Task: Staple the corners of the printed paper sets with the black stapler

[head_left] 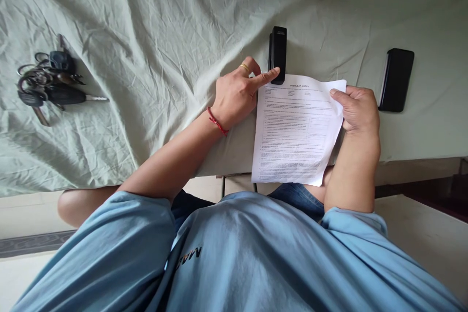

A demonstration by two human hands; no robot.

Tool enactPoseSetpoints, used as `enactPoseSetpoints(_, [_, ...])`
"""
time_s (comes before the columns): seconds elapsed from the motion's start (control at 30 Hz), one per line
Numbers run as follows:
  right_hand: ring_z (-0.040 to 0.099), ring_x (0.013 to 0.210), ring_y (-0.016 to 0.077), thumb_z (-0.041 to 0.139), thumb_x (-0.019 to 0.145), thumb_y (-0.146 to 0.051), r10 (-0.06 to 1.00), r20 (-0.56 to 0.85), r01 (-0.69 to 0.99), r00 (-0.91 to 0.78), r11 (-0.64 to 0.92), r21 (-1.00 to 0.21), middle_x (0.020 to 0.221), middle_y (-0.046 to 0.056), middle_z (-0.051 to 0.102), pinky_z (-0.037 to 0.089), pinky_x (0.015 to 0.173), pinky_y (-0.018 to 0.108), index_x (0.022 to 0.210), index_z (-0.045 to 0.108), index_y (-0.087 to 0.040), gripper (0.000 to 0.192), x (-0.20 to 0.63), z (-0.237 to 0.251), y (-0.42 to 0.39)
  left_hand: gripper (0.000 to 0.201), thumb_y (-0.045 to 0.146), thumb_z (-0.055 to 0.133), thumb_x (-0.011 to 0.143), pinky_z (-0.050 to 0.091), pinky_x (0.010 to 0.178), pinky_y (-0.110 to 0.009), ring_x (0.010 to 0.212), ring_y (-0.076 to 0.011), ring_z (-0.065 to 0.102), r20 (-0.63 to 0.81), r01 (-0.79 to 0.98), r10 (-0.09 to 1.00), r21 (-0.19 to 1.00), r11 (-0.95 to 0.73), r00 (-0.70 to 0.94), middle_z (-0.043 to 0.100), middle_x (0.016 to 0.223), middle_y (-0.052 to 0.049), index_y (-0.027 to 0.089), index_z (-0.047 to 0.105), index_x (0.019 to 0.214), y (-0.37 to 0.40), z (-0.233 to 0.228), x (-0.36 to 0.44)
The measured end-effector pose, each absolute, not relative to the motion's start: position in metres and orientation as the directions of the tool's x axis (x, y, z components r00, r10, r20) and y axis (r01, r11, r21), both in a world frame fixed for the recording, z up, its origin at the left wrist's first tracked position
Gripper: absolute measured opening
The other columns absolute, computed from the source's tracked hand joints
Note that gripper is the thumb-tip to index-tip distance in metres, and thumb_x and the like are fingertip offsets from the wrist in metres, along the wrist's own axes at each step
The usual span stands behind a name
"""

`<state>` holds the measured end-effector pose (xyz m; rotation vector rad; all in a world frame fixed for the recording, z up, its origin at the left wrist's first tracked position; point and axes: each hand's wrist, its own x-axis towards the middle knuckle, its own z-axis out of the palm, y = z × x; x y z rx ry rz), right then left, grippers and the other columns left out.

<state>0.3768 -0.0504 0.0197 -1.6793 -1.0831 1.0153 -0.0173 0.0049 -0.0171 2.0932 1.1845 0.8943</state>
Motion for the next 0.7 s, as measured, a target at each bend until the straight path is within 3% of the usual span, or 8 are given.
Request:
enactPoseSetpoints(0.1, [0.074,0.071,0.0223,0.122,0.071,-0.061,0.924,-0.220,0.212,0.312,-0.294,-0.932,0.080,-0.001,0.085,0.058,0.060,0.037,0.084,0.094,-0.031,0.043,0.371,0.028,-0.050,0.045,0.053,0.063,0.128,0.067,0.089,-0.047,0.101,-0.0292,0.082,0.287,0.502,0.886,0.741,-0.446,0.364,0.083,0.126,-0.006,0.042,0.092,0.160,0.004,-0.017,-0.013])
enactPoseSetpoints(0.23, [0.084,0.082,0.0263,0.121,0.072,-0.070,0.946,-0.294,0.162,0.133,-0.313,-0.936,0.085,0.000,0.090,0.069,0.075,0.041,0.089,0.097,-0.032,0.048,0.353,0.059,-0.060,0.054,0.058,0.049,0.134,0.068,0.099,-0.046,0.105,-0.0246,0.084,0.346,0.401,0.861,0.777,-0.486,0.373,0.083,0.121,-0.006,0.036,0.093,0.158,0.009,-0.014,-0.015])
enactPoseSetpoints(0.3, [0.084,0.082,0.0254,0.122,0.072,-0.068,0.943,-0.333,0.161,0.003,-0.329,-0.930,0.080,-0.001,0.088,0.071,0.078,0.040,0.084,0.096,-0.032,0.046,0.346,0.075,-0.068,0.053,0.061,0.055,0.132,0.069,0.101,-0.046,0.102,-0.0240,0.083,0.386,0.311,0.845,0.806,-0.504,0.369,0.087,0.123,-0.007,0.034,0.092,0.158,0.013,-0.014,-0.019])
enactPoseSetpoints(0.4, [0.078,0.073,0.0218,0.125,0.069,-0.064,0.936,-0.342,0.125,-0.088,-0.330,-0.936,0.076,0.001,0.086,0.067,0.070,0.037,0.080,0.094,-0.029,0.048,0.338,0.090,-0.078,0.051,0.073,0.065,0.128,0.066,0.089,-0.043,0.086,-0.0199,0.077,0.384,0.184,0.873,0.875,-0.448,0.301,0.092,0.115,-0.005,0.034,0.092,0.149,0.018,-0.013,-0.023])
enactPoseSetpoints(0.5, [0.078,0.070,0.0225,0.126,0.063,-0.065,0.970,-0.228,-0.003,0.085,-0.228,-0.974,0.080,0.003,0.088,0.066,0.067,0.038,0.082,0.093,-0.028,0.054,0.330,0.094,-0.081,0.065,0.090,0.067,0.124,0.064,0.079,-0.040,0.080,-0.0197,0.078,0.240,0.044,0.932,0.964,-0.261,0.273,0.090,0.099,-0.005,0.030,0.092,0.129,0.016,-0.005,-0.022])
enactPoseSetpoints(0.57, [0.086,0.080,0.0300,0.125,0.061,-0.069,0.965,-0.141,-0.048,0.220,-0.133,-0.990,0.084,0.004,0.091,0.073,0.076,0.047,0.087,0.094,-0.030,0.056,0.323,0.093,-0.077,0.082,0.104,0.063,0.119,0.065,0.073,-0.040,0.075,-0.0201,0.077,0.127,0.017,0.955,0.990,-0.137,0.267,0.084,0.088,-0.005,0.027,0.089,0.110,0.013,0.003,-0.021])
enactPoseSetpoints(0.7, [0.094,0.114,0.0440,0.118,0.071,-0.066,0.945,-0.068,-0.022,0.320,-0.064,-0.998,0.089,0.008,0.091,0.079,0.103,0.065,0.092,0.093,-0.031,0.049,0.310,0.087,-0.062,0.110,0.130,0.033,0.101,0.052,0.050,-0.041,0.051,-0.0155,0.049,0.007,0.005,0.967,1.000,-0.008,0.253,0.050,0.062,-0.003,0.027,0.062,0.073,0.007,0.020,-0.022])
